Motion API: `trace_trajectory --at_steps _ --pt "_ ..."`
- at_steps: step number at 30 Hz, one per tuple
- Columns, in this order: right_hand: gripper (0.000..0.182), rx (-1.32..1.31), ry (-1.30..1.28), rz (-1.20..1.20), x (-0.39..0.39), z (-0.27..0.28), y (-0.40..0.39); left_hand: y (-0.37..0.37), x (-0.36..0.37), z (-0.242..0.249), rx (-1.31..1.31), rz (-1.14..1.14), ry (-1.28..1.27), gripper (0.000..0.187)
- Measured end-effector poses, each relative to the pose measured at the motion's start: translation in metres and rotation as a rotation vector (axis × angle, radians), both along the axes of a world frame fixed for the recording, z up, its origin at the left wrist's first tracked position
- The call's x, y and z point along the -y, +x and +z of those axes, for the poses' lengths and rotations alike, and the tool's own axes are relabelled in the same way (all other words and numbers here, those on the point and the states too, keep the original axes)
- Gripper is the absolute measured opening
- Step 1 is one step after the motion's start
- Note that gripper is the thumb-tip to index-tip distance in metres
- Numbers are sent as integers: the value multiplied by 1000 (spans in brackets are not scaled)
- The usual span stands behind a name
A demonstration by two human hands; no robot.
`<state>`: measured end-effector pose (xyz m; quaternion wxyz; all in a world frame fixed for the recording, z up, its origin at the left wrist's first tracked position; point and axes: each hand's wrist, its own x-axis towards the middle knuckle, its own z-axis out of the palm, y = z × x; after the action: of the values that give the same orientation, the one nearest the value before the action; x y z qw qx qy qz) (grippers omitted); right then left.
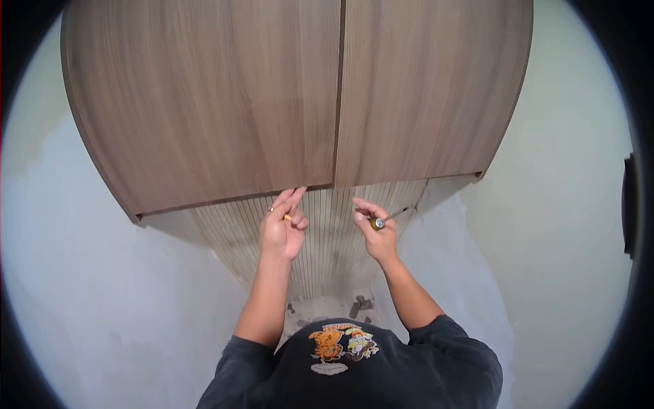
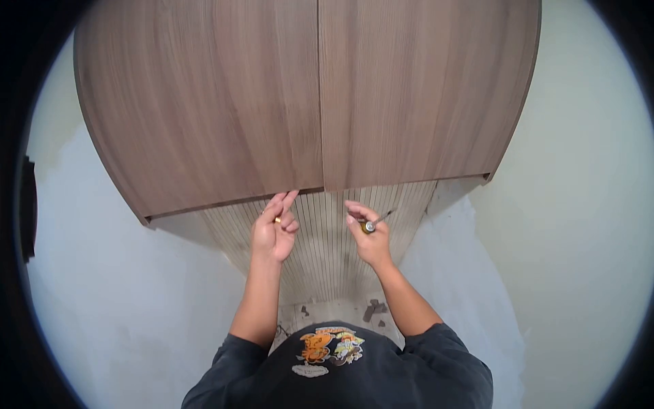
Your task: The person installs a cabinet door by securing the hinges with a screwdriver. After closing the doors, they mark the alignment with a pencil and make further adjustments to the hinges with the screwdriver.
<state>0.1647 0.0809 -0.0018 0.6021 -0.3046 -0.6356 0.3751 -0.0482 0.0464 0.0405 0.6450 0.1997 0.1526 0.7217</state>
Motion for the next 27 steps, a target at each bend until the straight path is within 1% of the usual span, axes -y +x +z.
trace_trajectory --at_steps 3,5,8,9,15,18,20,24,27 --pt "24 -214 -173 199 13 18 -27 -5 -6 -5 24 -72 30 39" --pt "26 -306 -226 283 15 20 -40 -5 -8 -5 28 -92 35 39" --pt "27 -430 -297 382 15 22 -49 -2 -10 0 39 -93 19 47" --pt "27 -468 -317 413 15 22 -50 -1 -10 0 40 -87 18 47" --pt "24 -638 -394 552 11 25 -55 2 -4 5 56 -57 3 44" --pt "25 -701 -420 550 15 30 -56 1 -3 2 64 -67 29 43" --pt "25 -715 -443 571 13 28 -55 0 -5 0 56 -90 67 43" --pt "24 -765 -477 610 15 25 -53 0 -2 0 69 -99 68 40" --pt "21 -820 -480 682 15 18 -52 0 2 -2 67 -89 70 38"
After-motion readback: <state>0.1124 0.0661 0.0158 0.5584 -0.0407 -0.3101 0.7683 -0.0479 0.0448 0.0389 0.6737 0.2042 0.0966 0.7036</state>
